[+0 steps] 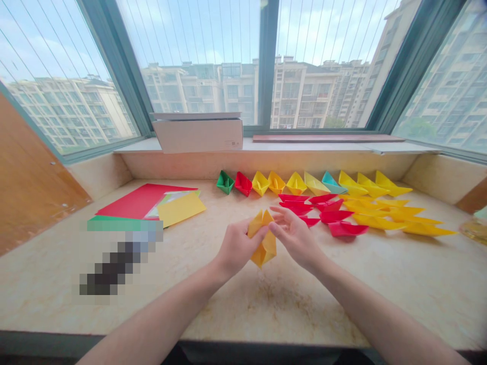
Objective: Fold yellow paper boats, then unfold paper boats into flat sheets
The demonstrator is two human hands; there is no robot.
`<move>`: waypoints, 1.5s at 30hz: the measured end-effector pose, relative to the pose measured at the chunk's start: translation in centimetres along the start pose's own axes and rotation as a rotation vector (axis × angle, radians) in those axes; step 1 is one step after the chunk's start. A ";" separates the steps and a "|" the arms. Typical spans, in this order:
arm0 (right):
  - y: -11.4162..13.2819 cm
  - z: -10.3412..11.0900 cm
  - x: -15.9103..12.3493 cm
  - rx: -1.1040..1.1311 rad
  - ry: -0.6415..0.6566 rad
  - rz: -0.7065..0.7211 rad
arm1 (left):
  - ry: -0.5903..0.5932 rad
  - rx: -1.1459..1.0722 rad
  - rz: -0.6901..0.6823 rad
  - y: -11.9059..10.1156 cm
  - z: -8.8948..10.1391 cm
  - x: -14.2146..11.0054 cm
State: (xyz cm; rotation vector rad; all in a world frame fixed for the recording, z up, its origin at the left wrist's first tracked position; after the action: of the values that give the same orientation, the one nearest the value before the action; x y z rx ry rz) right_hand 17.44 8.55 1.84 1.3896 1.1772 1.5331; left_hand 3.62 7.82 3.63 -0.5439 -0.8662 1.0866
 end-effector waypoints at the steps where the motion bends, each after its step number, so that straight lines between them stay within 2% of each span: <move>1: -0.4 -0.4 -0.1 0.016 0.031 -0.028 | -0.052 -0.006 0.027 0.3 0.6 0.1; 4: -0.9 -1.8 -0.7 0.034 0.115 -0.082 | -0.196 -0.006 0.097 1.3 2.1 0.2; 7: 0.0 -2.9 -1.4 -0.052 0.141 -0.017 | -0.247 -0.030 0.151 2.1 2.6 0.2; 10: 1.0 -3.0 -1.7 -0.167 0.105 0.074 | -0.239 -0.114 0.195 2.9 2.4 0.3; 18: 1.5 -1.5 -1.7 -0.315 0.012 0.181 | -0.176 -0.509 0.327 4.5 0.9 0.6; 24: 0.6 -1.2 -1.1 -0.106 0.020 0.091 | -0.202 -0.674 0.367 4.3 0.7 0.4; 28: 0.4 -1.5 -0.7 0.058 0.092 0.008 | -0.212 -0.751 0.351 3.9 0.8 0.4; 31: 0.2 -2.0 -0.6 0.174 0.151 -0.065 | -0.233 -0.770 0.335 3.8 1.1 0.5; 36: -0.1 -1.4 -0.4 0.252 0.079 -0.126 | -0.271 -0.695 0.309 3.7 1.9 0.5; 41: -0.5 -1.3 -0.5 0.358 0.061 -0.179 | -0.320 -0.503 0.240 3.5 3.0 0.5; 45: -0.8 -1.1 -0.3 0.331 0.078 -0.185 | -0.337 -0.468 0.220 3.4 3.3 0.6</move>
State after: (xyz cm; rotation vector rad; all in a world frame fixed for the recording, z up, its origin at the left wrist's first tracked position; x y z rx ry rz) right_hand 16.35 8.33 0.98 1.3913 1.6170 1.3142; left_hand -0.79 9.55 3.16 -0.8746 -1.3982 1.1985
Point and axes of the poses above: each hand's wrist, its own x-axis towards the middle knuckle, its own z-axis out of the back of the hand, y = z × x, the point moved 10 cm from there along x, towards the middle knuckle, and after that the axes turned 10 degrees about x, right-handed, at the moved point
